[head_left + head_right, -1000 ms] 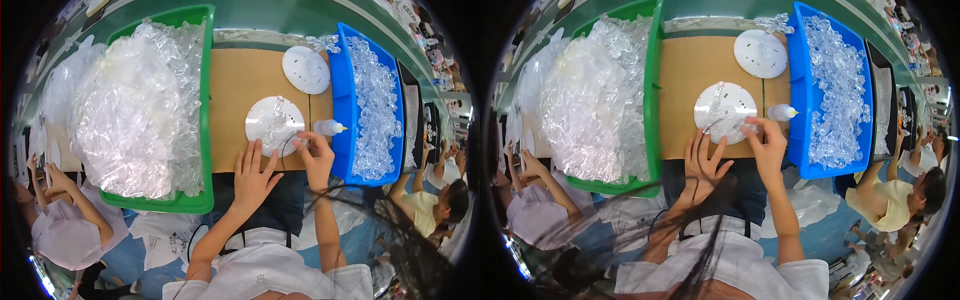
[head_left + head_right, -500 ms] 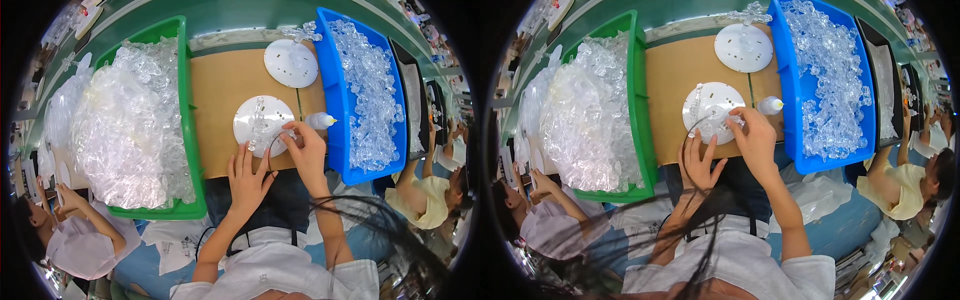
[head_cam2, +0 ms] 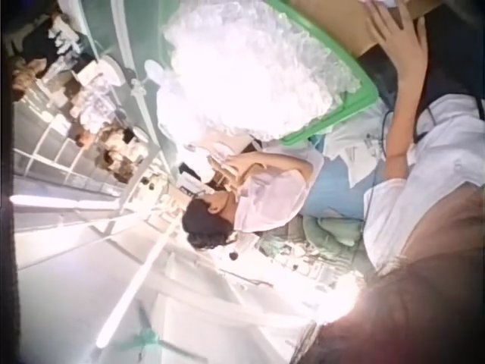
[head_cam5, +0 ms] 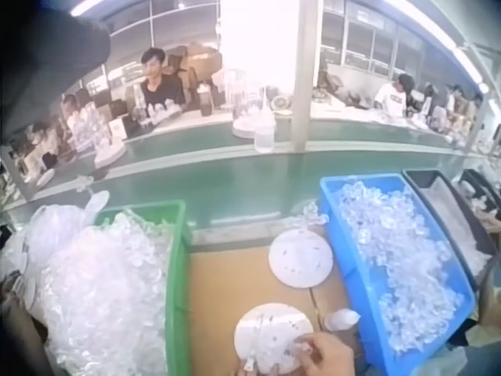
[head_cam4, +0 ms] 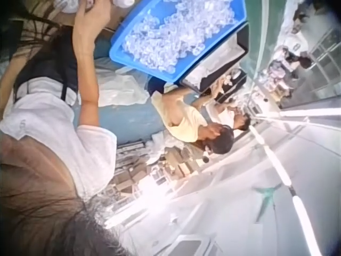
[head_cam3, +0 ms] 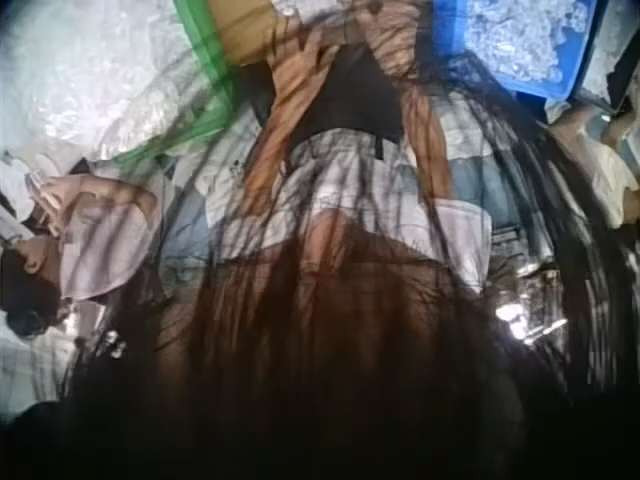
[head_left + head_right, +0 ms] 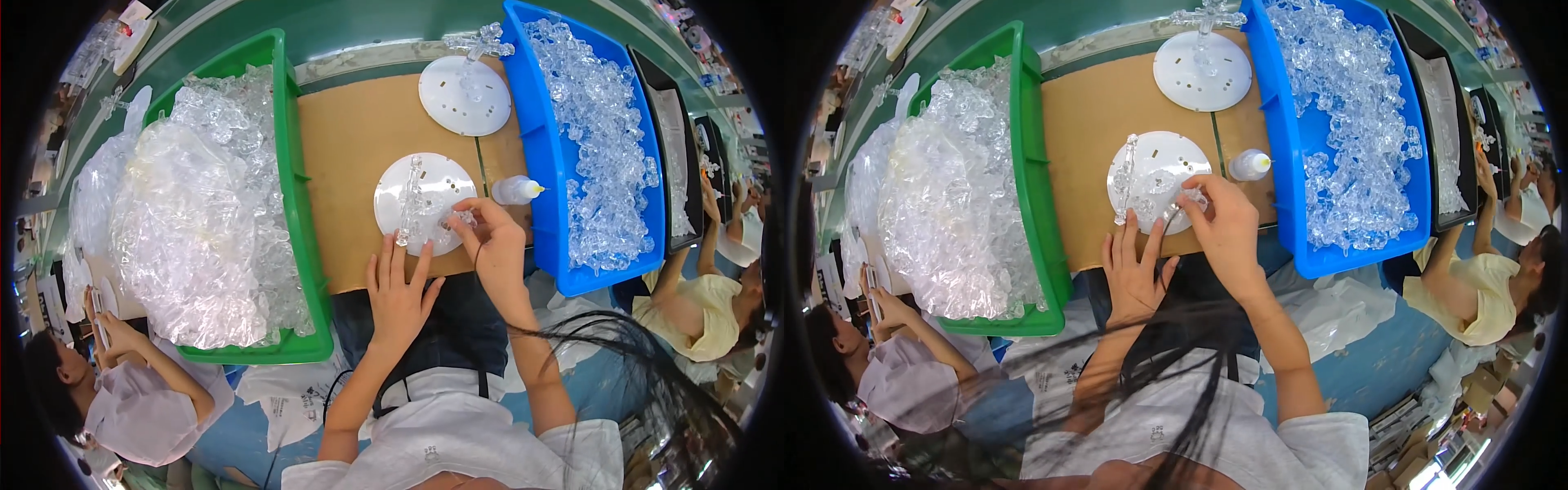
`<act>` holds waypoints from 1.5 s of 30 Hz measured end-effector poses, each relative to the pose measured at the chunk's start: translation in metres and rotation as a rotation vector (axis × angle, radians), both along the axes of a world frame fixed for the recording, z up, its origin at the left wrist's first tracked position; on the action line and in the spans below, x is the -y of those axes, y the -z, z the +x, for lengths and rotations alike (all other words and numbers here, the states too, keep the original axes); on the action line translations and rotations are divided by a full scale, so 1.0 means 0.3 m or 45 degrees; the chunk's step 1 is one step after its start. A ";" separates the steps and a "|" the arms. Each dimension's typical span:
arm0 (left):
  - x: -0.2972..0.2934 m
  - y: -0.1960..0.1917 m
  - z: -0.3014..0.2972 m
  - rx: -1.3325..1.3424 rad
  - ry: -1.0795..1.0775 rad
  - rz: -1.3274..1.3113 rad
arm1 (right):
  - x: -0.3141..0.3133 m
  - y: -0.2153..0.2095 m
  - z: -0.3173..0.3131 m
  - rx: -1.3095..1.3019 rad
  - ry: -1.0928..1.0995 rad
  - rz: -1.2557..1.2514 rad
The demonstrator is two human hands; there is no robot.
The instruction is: Apply glue to clear plastic decorative pieces and attach them to a white circular fixture base.
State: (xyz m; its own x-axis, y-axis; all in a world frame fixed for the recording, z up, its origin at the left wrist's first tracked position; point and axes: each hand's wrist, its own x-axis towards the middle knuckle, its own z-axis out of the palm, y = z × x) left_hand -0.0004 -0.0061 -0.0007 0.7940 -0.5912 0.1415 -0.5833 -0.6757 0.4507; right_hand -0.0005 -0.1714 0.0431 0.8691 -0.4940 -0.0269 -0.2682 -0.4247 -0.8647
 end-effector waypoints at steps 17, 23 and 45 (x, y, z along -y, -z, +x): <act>0.036 -0.043 -0.004 0.092 -0.043 0.096 | -0.018 0.073 -0.142 0.325 0.488 0.030; 0.044 -0.045 -0.005 0.052 -0.023 0.163 | 0.019 0.135 -0.006 0.334 0.623 -0.209; 0.041 -0.040 -0.009 0.106 -0.033 0.105 | -0.035 0.004 -0.282 -0.008 0.079 -0.324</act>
